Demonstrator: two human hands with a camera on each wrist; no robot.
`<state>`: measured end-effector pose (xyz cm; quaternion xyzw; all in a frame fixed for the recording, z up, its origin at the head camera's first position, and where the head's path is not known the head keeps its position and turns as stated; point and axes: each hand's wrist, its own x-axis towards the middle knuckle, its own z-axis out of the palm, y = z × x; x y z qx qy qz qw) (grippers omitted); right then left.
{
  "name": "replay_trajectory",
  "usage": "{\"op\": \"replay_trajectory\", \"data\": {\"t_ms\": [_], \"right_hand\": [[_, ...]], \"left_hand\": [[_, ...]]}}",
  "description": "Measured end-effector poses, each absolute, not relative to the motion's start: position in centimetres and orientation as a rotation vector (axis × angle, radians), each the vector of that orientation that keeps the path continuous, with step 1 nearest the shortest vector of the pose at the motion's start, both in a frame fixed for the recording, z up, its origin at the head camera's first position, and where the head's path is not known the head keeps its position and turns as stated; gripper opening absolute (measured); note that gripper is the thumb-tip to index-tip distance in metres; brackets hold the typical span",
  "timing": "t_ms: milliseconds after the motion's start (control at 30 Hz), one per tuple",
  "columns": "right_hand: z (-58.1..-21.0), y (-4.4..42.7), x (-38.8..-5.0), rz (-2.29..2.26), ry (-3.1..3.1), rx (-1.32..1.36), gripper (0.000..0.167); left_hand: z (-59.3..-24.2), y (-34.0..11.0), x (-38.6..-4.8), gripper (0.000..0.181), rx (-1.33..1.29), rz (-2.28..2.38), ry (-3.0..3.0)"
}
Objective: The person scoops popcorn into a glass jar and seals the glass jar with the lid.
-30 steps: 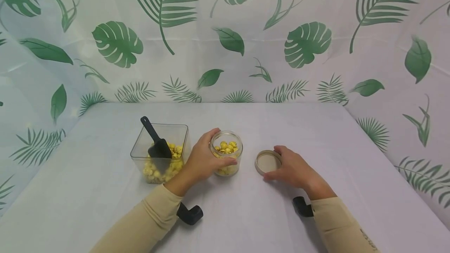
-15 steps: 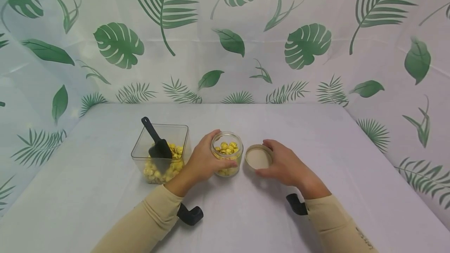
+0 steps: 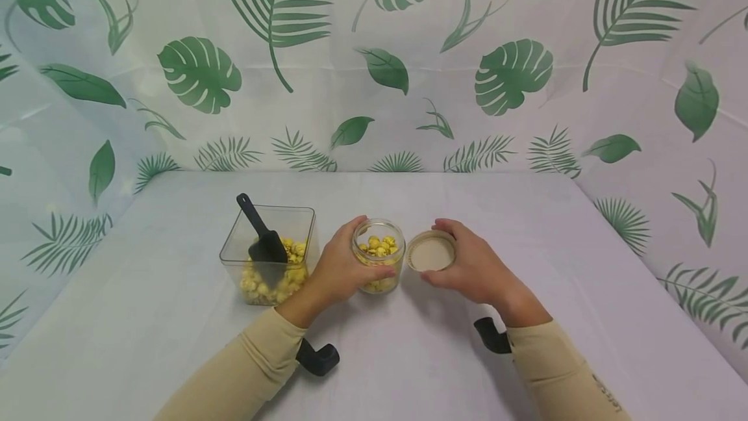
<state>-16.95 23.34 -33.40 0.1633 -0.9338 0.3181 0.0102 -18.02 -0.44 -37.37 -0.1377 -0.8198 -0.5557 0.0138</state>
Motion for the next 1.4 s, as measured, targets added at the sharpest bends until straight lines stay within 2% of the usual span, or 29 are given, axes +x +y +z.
{"op": "replay_trajectory", "data": {"t_ms": [333, 867, 1400], "right_hand": [[-33.6, 22.6, -17.4, 1.222, -2.719, 0.575, 0.086], [-34.6, 20.6, -17.8, 1.493, -2.476, 0.575, 0.071], [-33.1, 19.3, -18.2, 1.251, -2.491, 0.678, 0.071]], "left_hand": [[-37.4, -0.4, -18.0, 0.103, -0.434, -1.714, -2.561], [-37.1, -0.4, -17.9, 0.102, -0.417, -1.752, -2.562], [-37.5, -0.3, -17.8, 0.103, -0.386, -1.823, -2.535]]}}
